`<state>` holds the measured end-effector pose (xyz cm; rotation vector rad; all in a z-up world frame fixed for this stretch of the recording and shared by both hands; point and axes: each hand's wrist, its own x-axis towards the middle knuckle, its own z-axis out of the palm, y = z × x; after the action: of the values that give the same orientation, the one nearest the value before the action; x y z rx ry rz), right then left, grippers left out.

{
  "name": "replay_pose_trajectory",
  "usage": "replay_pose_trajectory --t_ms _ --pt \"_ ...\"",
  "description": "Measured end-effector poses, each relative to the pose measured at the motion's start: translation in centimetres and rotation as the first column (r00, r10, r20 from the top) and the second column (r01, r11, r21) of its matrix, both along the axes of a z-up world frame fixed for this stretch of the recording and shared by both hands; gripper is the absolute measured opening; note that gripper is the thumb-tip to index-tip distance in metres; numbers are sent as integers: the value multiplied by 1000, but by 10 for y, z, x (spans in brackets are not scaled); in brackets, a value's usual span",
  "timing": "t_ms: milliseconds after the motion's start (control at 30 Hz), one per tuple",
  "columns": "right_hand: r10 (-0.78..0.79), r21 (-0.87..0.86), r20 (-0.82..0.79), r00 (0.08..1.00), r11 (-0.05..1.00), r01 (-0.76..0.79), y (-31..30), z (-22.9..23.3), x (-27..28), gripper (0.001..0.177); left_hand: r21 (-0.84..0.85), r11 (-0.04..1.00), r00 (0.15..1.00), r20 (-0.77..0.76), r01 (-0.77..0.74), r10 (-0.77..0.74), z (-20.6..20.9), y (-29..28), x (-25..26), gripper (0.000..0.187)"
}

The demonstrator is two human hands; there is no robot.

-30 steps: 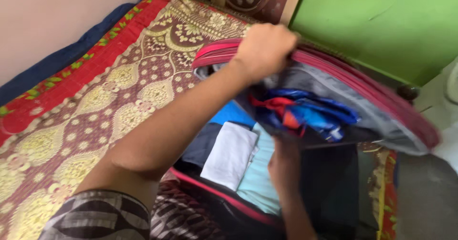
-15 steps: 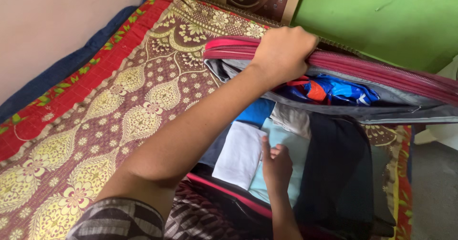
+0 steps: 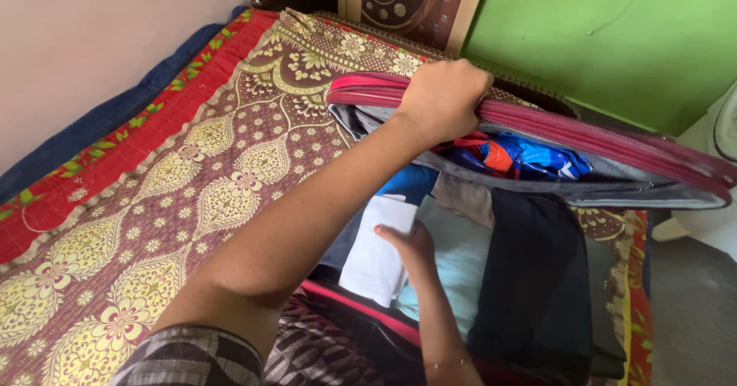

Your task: The person packs clothing items into a suitcase by placing folded shirts and pants into the main compartment and smaller items into the lid pocket.

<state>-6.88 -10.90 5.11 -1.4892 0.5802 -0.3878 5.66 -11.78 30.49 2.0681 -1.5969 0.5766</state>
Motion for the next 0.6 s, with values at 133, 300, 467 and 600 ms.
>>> replay_pose_trajectory --t_ms 133,300,467,600 --pt "-56 524 272 961 846 -99 28 -10 -15 33 18 1000 1000 -10 3 -3 10 4 11 15" --pt "-118 729 191 974 682 -61 17 -23 -29 40 62 998 1000 19 7 -8 22 6 10 13" --pt "-573 353 595 564 816 457 -35 45 -93 43 118 993 999 -54 2 4 21 4 15 17" --pt "-211 -432 880 427 20 901 -86 98 -86 43 64 996 998 -26 63 -61 16 -12 16 17"
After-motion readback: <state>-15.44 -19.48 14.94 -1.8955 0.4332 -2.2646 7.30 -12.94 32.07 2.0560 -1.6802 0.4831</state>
